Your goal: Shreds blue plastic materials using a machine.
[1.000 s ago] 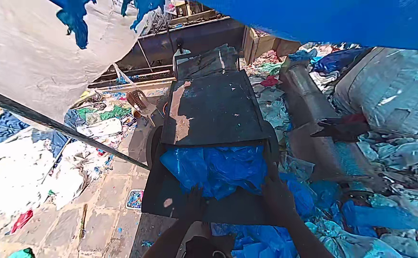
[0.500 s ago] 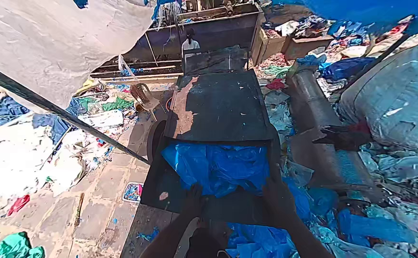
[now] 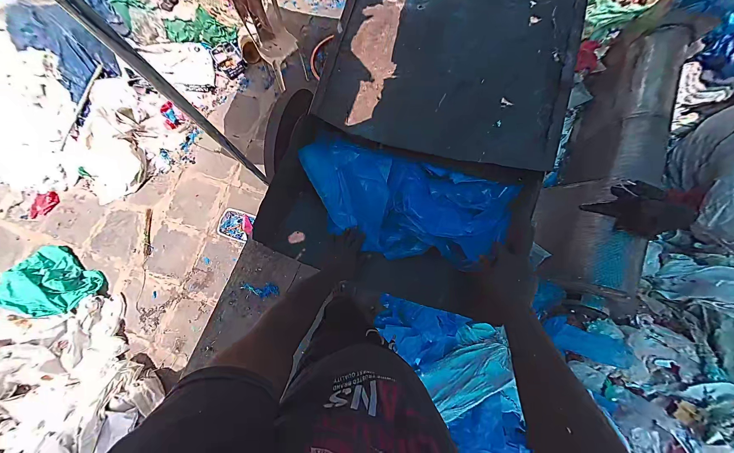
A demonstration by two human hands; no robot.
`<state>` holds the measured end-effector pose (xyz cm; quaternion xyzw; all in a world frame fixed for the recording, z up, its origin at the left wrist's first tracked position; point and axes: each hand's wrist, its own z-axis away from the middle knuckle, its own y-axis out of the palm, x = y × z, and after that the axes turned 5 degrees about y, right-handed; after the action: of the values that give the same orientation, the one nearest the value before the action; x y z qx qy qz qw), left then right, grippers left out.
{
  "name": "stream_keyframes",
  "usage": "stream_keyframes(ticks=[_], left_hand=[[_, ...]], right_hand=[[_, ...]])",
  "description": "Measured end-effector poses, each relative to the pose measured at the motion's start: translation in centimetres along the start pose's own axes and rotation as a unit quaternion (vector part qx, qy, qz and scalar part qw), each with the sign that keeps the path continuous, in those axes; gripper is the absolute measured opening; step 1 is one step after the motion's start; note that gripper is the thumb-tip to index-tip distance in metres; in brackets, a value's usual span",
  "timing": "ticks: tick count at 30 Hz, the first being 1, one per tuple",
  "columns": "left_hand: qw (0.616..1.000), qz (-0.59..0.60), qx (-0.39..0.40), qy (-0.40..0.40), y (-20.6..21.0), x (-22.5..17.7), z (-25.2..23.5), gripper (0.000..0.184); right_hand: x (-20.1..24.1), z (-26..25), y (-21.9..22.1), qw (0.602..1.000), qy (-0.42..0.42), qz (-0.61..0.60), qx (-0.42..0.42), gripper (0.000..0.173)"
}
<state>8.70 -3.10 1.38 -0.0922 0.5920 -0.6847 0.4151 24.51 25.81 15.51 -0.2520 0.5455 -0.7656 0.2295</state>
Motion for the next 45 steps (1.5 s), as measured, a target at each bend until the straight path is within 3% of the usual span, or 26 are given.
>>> stream_keyframes(ticks=[16,23,32,45], left_hand=[[0.999,-0.033,-0.030,0.000,2.0,1.2,-0.9,0.068],[0.999,-0.042,-0.005,0.022,0.2,0.0,-0.7,0.064],[0.996,-0.080,-0.017,0.045,0.1,-0.3,-0.7,0.068],[0.997,-0.064,0.030,0.015,-2.3,-2.7,0.0,0.067]], right_hand=[[-1.8,-1.4,2.0,1.000,-0.012,-0.017,-0.020,0.041],[-2.0,-1.3,1.9,0.998,0.006,-0.033,-0.052,0.034],[-2.2,-1.1,1.2,0.996,0.023,-0.076,-0.028,0.033],[-2.0,-1.5,1.0,0.997,0.014,-0.072,-0.026,0.031]])
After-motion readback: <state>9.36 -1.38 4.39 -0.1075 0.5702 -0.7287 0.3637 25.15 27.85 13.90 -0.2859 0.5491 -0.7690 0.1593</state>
